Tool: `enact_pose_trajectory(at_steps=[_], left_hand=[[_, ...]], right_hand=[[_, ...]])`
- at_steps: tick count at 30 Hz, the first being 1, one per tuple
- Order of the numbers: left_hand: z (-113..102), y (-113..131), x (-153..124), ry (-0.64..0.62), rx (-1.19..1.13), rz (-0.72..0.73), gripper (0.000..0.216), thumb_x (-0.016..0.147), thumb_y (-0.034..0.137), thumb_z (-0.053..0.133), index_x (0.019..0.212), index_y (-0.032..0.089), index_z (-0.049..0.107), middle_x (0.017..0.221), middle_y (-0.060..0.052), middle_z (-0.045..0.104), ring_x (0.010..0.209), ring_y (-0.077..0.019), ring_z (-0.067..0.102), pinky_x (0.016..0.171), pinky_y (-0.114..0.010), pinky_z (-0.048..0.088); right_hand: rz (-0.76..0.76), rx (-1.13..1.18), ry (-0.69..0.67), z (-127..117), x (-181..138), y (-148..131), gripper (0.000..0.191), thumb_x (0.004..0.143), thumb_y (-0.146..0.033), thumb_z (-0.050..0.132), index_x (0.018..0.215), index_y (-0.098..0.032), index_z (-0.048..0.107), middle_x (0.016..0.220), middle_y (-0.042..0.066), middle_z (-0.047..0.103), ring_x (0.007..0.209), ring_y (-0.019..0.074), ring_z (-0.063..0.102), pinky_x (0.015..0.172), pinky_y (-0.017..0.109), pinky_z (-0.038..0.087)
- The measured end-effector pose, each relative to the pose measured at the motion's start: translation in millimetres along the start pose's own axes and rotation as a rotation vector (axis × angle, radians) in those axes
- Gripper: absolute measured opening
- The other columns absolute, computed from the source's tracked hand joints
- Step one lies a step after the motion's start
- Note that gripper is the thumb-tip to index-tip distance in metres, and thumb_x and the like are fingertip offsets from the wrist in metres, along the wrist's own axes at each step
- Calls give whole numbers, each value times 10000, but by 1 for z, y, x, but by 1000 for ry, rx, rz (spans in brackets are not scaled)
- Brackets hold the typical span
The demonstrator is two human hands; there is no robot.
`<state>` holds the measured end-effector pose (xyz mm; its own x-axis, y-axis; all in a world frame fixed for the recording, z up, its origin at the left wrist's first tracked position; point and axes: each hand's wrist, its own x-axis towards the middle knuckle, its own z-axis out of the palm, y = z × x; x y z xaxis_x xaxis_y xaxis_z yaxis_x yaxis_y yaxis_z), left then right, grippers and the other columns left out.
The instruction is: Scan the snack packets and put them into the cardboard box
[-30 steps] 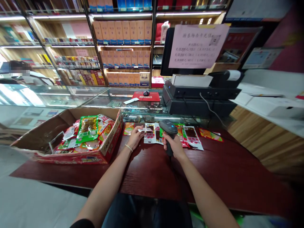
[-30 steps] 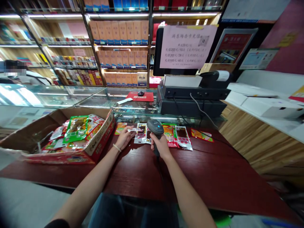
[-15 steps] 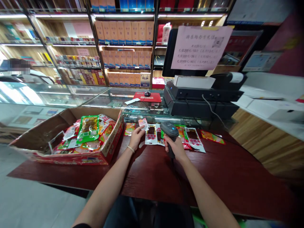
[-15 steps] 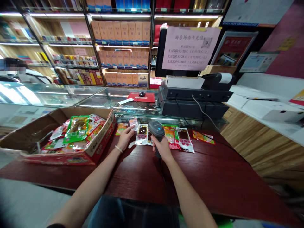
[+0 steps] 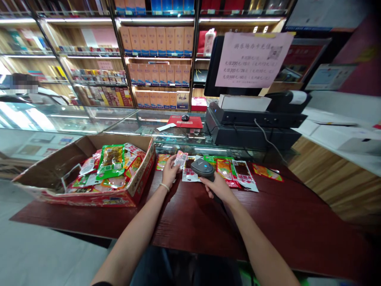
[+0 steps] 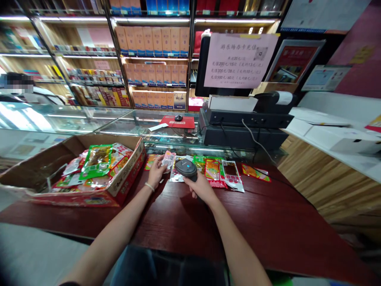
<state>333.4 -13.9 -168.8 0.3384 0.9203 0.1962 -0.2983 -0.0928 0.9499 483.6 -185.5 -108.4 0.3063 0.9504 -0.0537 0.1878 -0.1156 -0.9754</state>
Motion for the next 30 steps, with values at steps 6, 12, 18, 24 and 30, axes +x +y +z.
enact_pose_trajectory(at_steps=[6, 12, 18, 24, 30], left_hand=[[1, 0, 1, -27, -22, -9, 584, 702, 228, 686, 1268, 197, 545, 1227, -106, 655, 1044, -238, 654, 707, -280, 583], [3, -5, -1, -19, 37, 1, 511, 726, 268, 713, 1218, 192, 598, 1152, -102, 689, 969, -229, 678, 718, -312, 587], [17, 33, -3, 67, 236, 153, 418, 751, 199, 696, 1168, 211, 671, 1126, -89, 710, 986, -245, 671, 826, -379, 575], [-27, 144, -7, 85, 221, 289, 538, 766, 251, 702, 1297, 232, 612, 1114, -59, 715, 883, -209, 684, 740, -319, 585], [-156, 208, -26, 322, 686, 268, 489, 733, 249, 718, 1218, 202, 673, 1001, -72, 746, 893, -247, 699, 852, -396, 567]], right_hand=[[19, -12, 40, -2, -1, -2, 343, 782, -500, 672, 805, -223, 471, 436, -99, 514, 297, 109, 493, 304, 189, 368], [13, 96, 81, -2, 2, -4, 389, 738, -544, 700, 803, -213, 506, 445, -87, 528, 290, 108, 482, 294, 188, 351], [-69, 238, 119, 1, 0, -7, 417, 730, -572, 727, 752, -185, 574, 463, -61, 527, 315, 102, 483, 318, 201, 380], [-139, 312, 57, 10, -3, -2, 426, 723, -557, 758, 786, -162, 610, 510, -41, 554, 344, 107, 501, 343, 218, 398], [-167, 333, -26, 30, -7, -5, 400, 726, -516, 778, 802, -159, 615, 527, -40, 562, 358, 101, 506, 357, 212, 397]])
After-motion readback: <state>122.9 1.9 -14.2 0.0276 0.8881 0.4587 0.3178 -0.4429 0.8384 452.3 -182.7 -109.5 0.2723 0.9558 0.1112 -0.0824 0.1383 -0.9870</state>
